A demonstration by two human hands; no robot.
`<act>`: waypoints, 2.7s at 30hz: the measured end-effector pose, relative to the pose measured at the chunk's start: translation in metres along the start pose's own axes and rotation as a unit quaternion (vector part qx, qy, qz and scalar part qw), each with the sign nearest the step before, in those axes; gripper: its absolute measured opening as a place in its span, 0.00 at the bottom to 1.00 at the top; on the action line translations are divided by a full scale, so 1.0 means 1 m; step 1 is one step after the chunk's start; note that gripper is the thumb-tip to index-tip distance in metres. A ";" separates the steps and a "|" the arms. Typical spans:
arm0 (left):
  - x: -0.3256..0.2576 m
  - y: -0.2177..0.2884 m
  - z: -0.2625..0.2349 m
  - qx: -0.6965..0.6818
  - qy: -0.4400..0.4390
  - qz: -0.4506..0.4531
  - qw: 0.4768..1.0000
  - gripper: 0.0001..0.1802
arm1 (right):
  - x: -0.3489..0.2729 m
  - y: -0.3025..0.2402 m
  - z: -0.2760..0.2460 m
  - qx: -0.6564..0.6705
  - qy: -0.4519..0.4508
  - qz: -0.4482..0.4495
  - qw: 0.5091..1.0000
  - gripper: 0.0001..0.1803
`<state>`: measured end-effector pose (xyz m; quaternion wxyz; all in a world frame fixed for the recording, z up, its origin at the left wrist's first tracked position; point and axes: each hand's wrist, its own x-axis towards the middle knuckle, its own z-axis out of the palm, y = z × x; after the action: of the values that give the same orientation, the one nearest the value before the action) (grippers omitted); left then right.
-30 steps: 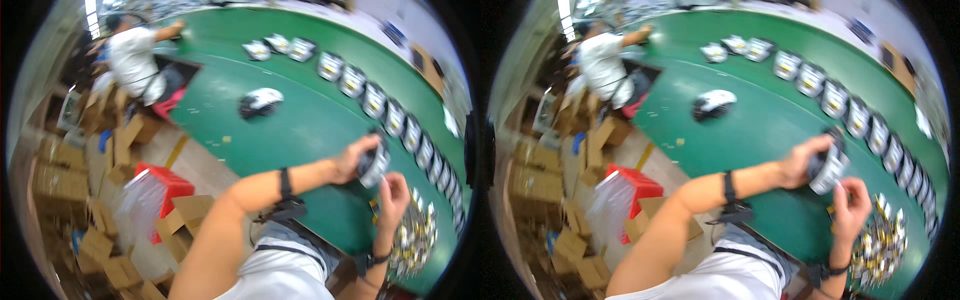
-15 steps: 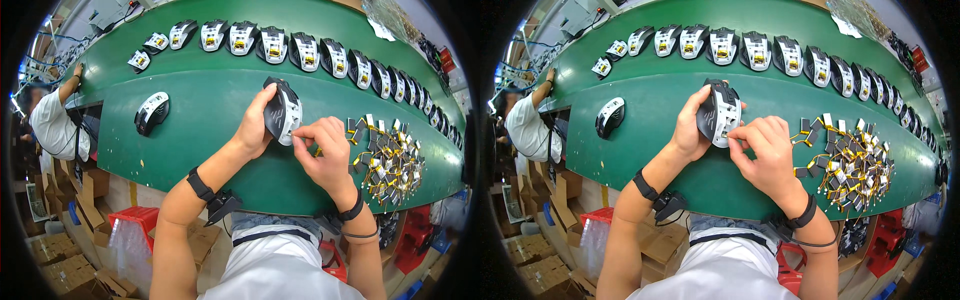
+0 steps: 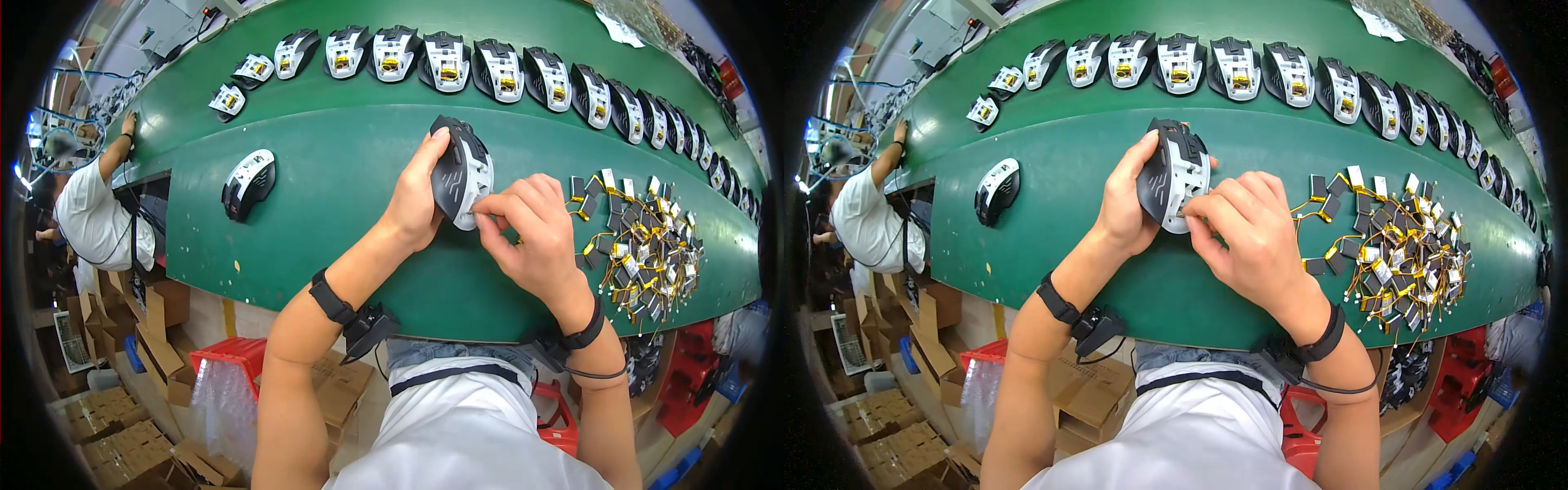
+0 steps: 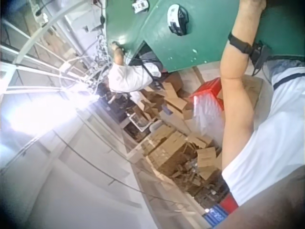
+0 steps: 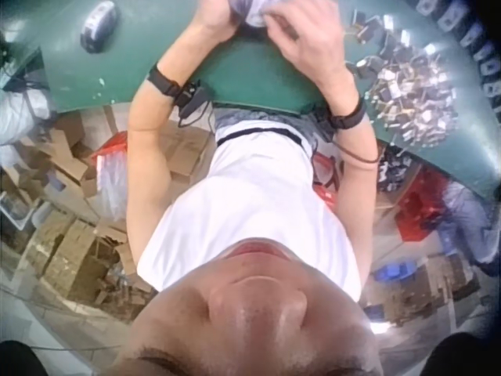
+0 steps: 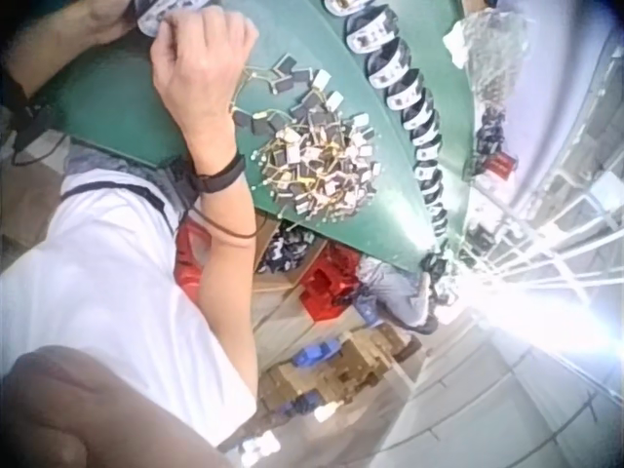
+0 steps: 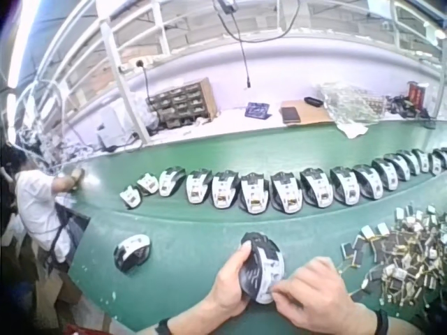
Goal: The person assembles electronic devices by inserting small battery packs into the open compartments of device casings. They pick up a casing, insert a battery, and place the finished unit on the table, repeating this process for multiple items.
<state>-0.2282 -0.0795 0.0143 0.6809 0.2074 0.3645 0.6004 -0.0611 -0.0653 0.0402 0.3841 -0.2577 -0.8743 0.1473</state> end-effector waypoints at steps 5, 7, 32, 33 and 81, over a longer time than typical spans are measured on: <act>0.000 -0.001 0.001 0.023 0.004 0.019 1.000 0.24 | -0.002 0.002 0.001 0.031 -0.021 0.031 0.999 0.09; -0.002 -0.004 0.001 0.043 0.008 0.033 0.998 0.24 | -0.001 -0.002 0.000 0.014 -0.029 0.043 0.999 0.08; 0.001 -0.021 -0.001 0.034 0.111 0.178 0.977 0.19 | -0.003 -0.023 0.013 0.036 -0.027 0.037 0.998 0.11; 0.001 -0.024 -0.005 0.023 0.089 0.167 0.982 0.23 | -0.004 -0.024 0.015 0.039 -0.030 0.042 0.998 0.12; -0.017 0.012 0.005 0.116 -0.111 0.258 0.953 0.36 | -0.003 -0.019 0.015 0.676 -0.092 0.469 0.561 0.15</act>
<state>-0.2330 -0.0927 0.0300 0.5104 0.4371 0.2875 0.6825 -0.0770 -0.0837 0.0367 0.2399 -0.2812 -0.3054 0.8776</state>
